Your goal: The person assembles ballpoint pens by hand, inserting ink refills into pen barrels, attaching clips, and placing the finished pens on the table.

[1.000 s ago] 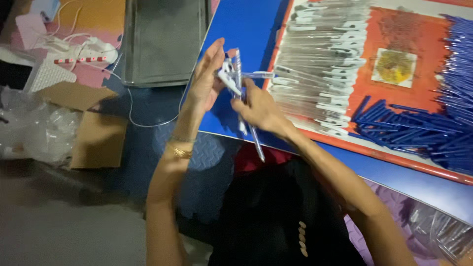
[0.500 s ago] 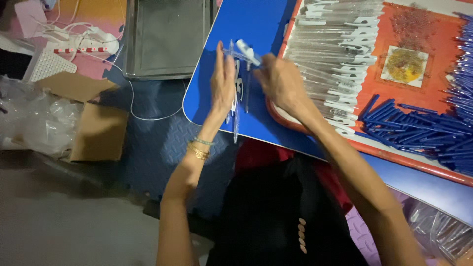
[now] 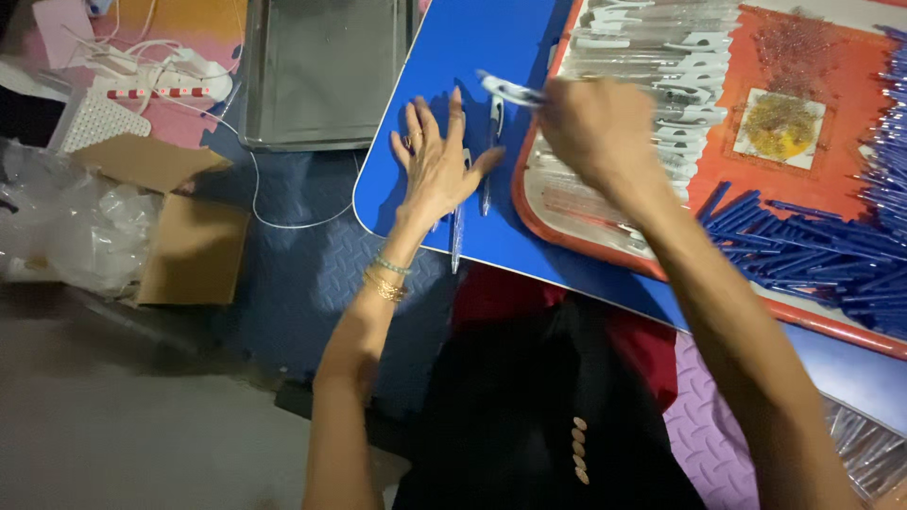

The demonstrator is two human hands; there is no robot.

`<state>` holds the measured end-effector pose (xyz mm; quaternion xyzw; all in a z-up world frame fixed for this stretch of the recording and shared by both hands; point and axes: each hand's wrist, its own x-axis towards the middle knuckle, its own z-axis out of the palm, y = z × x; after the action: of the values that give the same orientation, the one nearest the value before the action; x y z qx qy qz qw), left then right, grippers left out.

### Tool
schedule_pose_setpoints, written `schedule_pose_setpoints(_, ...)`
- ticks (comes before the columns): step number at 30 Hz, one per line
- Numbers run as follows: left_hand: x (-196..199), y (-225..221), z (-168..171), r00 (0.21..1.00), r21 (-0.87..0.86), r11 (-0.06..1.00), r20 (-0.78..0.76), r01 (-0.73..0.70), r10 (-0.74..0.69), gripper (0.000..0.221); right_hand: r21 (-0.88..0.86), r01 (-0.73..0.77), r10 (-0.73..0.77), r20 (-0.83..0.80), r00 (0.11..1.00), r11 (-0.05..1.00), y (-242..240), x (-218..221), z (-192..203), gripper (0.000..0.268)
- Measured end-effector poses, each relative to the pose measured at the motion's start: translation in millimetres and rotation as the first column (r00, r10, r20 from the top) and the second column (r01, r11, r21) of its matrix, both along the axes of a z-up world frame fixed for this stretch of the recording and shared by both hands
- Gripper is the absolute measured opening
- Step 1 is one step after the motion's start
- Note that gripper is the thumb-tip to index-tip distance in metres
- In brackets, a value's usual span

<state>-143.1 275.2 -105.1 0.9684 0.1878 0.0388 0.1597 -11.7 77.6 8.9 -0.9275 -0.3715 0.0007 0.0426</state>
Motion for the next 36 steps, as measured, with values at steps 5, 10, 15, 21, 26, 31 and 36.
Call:
schedule_pose_setpoints(5,4.5,0.7,25.3,1.0,-0.229,0.973,-0.005,0.019,-0.021,0.087,0.333,0.081,0.045,-0.355,0.934,0.94,-70.1,-10.1,42.8,0.026)
schedule_pose_setpoints(10,12.6,-9.5,19.1,0.997,-0.147,0.987,0.029,0.071,-0.067,0.081,0.564,0.273,0.233,-0.664,0.71,0.779,-108.4,-28.3,50.1,0.028)
schedule_pose_setpoints(15,-11.1,-67.4,74.7,0.675,0.032,0.846,0.588,0.532,-0.446,0.078,0.528,0.299,0.249,-0.733,0.633,0.795,-125.1,-44.2,51.8,0.03)
schedule_pose_setpoints(21,-18.3,-125.3,83.7,0.572,-0.168,0.674,0.694,0.719,-0.437,0.06,0.57,0.36,0.242,-0.723,0.648,0.739,-142.2,-62.9,66.3,0.039)
schedule_pose_setpoints(26,-19.5,-140.3,89.2,0.812,-0.734,0.348,0.532,0.584,-0.24,0.046,0.666,0.677,0.243,-0.745,0.621,0.313,-177.5,-53.9,27.6,0.026)
schedule_pose_setpoints(31,-21.4,-146.6,83.5,0.895,-0.882,-0.283,0.425,0.376,-0.134,0.05,0.62,0.784,0.436,-0.711,0.552,0.017,-196.5,-67.9,20.8,0.06)
schedule_pose_setpoints(36,-19.7,-148.7,81.2,0.97,-0.809,-0.569,0.229,0.146,-0.077,0.045,0.693,0.719,0.511,-0.597,0.618,-0.06,-204.8,-87.2,-13.5,0.044)
